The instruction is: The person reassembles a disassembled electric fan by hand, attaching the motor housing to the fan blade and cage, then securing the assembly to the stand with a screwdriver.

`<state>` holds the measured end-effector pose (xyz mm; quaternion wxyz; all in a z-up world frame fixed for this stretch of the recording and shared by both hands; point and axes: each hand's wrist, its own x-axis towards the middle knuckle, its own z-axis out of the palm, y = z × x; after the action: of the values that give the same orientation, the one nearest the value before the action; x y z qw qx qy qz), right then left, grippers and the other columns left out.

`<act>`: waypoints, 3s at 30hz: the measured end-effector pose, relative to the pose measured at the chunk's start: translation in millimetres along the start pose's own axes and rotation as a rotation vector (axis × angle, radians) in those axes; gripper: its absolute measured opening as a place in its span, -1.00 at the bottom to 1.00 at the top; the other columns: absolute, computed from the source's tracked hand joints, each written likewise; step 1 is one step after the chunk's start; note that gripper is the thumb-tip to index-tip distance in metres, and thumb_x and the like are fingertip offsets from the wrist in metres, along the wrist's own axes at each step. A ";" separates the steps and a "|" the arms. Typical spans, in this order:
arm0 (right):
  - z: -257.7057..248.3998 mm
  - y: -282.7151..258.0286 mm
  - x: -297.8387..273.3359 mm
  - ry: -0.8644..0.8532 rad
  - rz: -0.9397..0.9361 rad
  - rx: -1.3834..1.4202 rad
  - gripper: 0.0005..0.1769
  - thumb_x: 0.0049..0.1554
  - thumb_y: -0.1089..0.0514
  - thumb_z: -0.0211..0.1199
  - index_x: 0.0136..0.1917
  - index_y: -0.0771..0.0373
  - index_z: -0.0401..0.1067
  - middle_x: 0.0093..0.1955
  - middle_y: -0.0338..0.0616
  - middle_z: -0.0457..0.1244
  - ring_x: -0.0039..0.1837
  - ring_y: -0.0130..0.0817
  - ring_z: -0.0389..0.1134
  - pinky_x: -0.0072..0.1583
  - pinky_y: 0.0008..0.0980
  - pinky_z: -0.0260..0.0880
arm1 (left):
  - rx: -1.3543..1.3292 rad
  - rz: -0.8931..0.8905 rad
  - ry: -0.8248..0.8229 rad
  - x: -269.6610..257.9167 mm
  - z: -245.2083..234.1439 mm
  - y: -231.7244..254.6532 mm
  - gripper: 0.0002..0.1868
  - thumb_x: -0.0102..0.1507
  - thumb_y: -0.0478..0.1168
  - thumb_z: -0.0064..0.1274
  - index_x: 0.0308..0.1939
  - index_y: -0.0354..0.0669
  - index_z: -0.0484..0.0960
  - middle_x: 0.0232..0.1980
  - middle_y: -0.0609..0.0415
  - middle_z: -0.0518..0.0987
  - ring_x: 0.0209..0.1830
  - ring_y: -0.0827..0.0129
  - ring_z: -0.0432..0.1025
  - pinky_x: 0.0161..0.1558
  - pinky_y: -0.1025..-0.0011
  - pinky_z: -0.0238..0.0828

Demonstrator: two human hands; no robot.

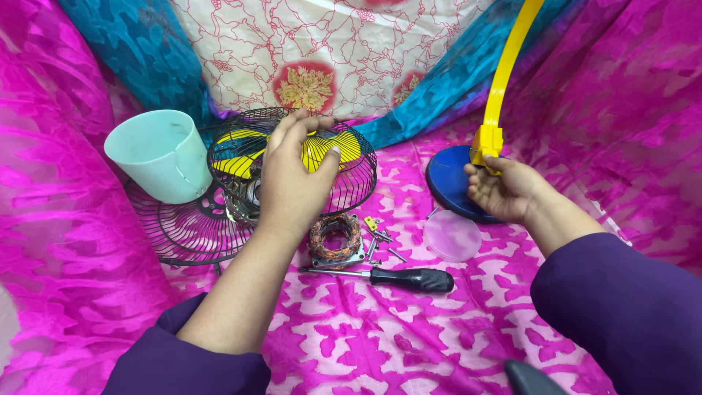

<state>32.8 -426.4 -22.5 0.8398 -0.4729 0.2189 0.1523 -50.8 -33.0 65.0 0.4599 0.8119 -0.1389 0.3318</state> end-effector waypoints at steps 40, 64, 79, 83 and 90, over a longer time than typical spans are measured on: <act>61.3 16.5 -36.2 0.037 -0.370 -0.245 -0.43 0.30 0.11 0.06 0.53 0.25 0.11 0.24 -0.22 0.33 0.23 -0.34 0.40 0.21 -0.14 0.41 | 0.275 0.385 -0.400 25.7 -23.1 -0.6 -0.52 0.48 0.10 -0.12 0.16 -0.30 0.36 0.13 -0.22 0.46 0.27 -0.10 0.33 0.21 0.03 0.26; 125.1 151.6 -156.3 -0.367 -1.059 -1.949 -0.41 0.03 -0.34 0.26 0.13 0.11 0.48 0.06 -0.13 0.27 0.17 -0.11 0.22 0.14 -0.06 0.16 | 0.220 0.397 -0.313 20.6 -16.6 -20.3 -0.62 0.52 -0.01 -0.08 0.22 -0.25 0.36 0.15 -0.19 0.46 0.27 -0.07 0.36 0.21 0.03 0.27; 145.8 98.2 -161.0 -0.343 -0.731 -2.136 -0.48 0.06 -0.23 0.26 0.25 -0.09 0.46 0.05 -0.26 0.42 0.13 -0.23 0.44 0.14 -0.05 0.31 | 0.167 0.326 -0.361 26.0 -10.2 -19.9 -0.66 0.45 -0.06 -0.16 0.18 -0.22 0.35 0.16 -0.16 0.44 0.32 -0.02 0.30 0.28 0.05 0.19; 162.0 59.1 -181.4 -0.187 -0.316 -2.163 -0.39 0.02 -0.33 0.30 0.33 -0.25 0.41 0.06 -0.27 0.42 0.11 -0.20 0.45 0.12 -0.11 0.42 | 0.195 0.330 -0.350 34.1 -5.6 -16.7 -0.66 0.42 -0.08 -0.19 0.17 -0.21 0.36 0.16 -0.14 0.43 0.32 0.00 0.29 0.28 0.05 0.15; 162.5 13.8 -203.7 -0.038 -0.201 -1.859 -0.53 0.11 -0.26 0.32 0.18 -0.02 0.49 -0.09 -0.17 0.45 -0.12 -0.26 0.45 -0.05 -0.20 0.46 | 0.362 0.336 -0.359 41.3 8.6 -15.8 -0.65 0.39 -0.05 -0.14 0.13 -0.19 0.37 0.08 -0.10 0.46 0.27 0.08 0.32 0.23 0.08 0.12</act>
<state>-112.0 -289.5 146.0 0.1372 -0.9689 -0.0464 0.2005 -8.3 -28.4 79.2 0.2145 0.8918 -0.2891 0.2740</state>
